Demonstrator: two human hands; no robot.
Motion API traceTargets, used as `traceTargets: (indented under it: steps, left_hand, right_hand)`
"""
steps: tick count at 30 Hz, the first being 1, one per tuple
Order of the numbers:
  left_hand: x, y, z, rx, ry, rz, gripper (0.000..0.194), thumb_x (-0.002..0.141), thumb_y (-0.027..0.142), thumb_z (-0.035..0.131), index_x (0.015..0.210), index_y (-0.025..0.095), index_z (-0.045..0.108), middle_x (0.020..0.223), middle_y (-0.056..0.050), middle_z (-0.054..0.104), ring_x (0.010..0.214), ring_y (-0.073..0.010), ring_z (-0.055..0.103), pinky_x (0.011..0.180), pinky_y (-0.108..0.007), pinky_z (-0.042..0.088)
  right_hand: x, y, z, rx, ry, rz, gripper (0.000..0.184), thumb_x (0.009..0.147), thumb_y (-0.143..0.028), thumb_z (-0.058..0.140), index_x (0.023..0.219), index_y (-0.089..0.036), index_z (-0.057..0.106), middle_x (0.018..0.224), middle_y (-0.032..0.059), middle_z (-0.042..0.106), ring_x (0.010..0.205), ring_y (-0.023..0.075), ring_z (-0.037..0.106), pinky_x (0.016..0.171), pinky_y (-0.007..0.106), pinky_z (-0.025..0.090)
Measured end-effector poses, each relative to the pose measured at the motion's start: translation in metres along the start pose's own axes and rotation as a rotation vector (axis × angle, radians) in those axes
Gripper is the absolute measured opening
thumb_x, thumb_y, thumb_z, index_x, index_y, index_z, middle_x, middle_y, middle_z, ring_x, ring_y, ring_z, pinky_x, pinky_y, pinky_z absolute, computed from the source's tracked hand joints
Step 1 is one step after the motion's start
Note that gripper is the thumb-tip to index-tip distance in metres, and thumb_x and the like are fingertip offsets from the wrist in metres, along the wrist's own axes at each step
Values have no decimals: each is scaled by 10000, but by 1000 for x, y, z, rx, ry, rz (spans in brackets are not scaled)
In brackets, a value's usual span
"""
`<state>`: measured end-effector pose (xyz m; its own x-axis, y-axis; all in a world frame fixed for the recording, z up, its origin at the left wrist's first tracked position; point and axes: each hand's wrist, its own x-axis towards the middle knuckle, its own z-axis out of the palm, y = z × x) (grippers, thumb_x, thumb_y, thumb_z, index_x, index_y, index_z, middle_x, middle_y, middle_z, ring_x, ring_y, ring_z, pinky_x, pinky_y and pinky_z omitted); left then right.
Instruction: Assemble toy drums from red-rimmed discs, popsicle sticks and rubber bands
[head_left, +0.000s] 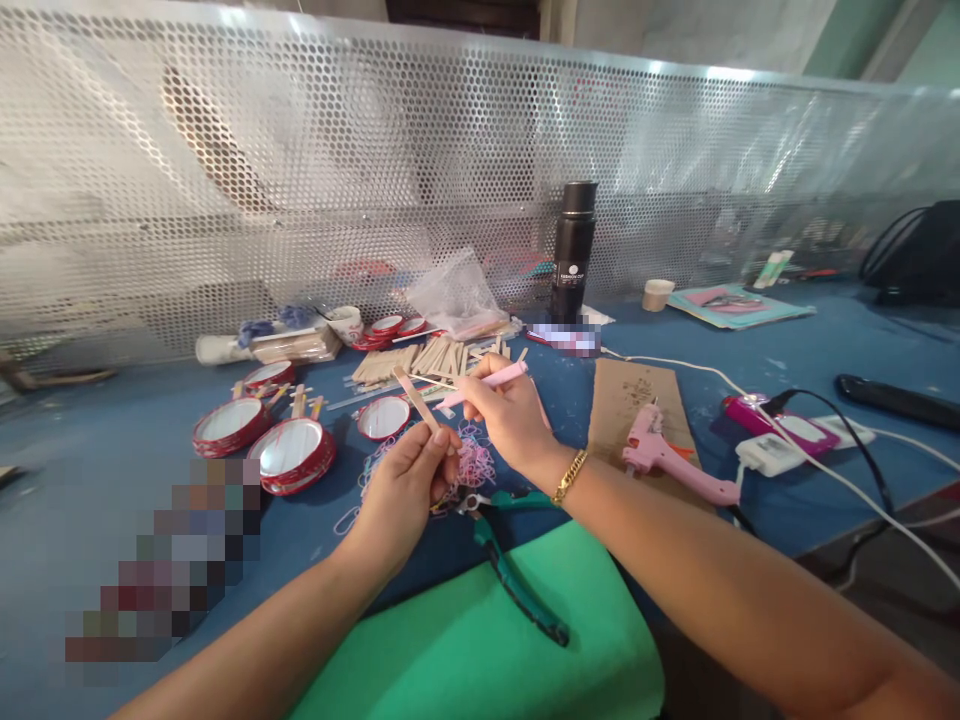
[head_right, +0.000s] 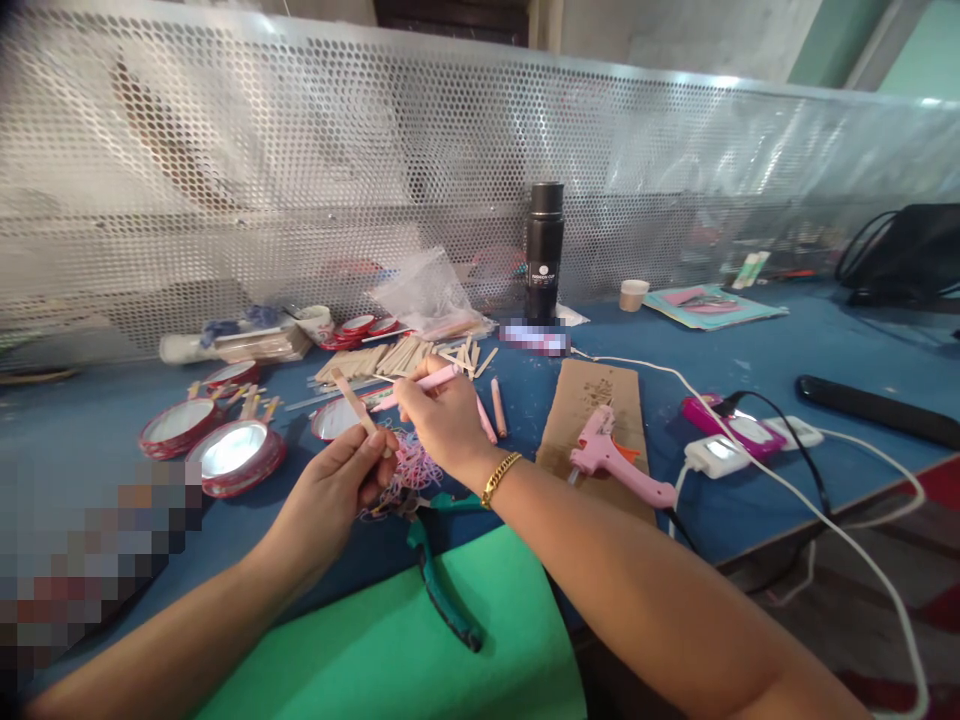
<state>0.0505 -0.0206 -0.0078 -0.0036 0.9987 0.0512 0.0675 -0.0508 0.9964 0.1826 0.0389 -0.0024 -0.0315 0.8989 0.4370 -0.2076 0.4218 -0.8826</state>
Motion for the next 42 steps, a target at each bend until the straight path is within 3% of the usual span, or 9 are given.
traceTargets:
  steps: [5,11,23,42]
  left_hand:
    - [0,0,0,2,-18,4,410,817,603,699,792,204,608,577,52,520,483,-89,365,469,-213,271]
    - [1,-1,0,7,9,1,400,827,597,694,815,203,628,579,49,532,482,-94,376,463,-213,274]
    - [3,-8,-4,24,-8,6,447,848,612,688,707,201,580,570,42,524,477,-91,383,455,-211,295]
    - [5,-8,-7,20,-4,-47,575,763,763,715,740,195,624,542,42,529,472,-95,404,456,-214,315]
  right_hand:
    - [-2,0,2,5,-53,-12,240,863,-301,637,661,-228,529,555,-56,581,527,105,514,553,243,406]
    - [1,2,0,-21,-9,-8,245,866,-309,641,662,-228,534,549,-58,578,522,104,522,549,241,401]
    - [-2,3,5,-38,-59,-20,236,880,-326,631,690,-235,525,548,-56,558,524,121,514,551,246,410]
    - [-2,-2,8,-71,-33,13,209,859,-285,635,689,-243,521,580,-51,550,566,144,530,590,271,421]
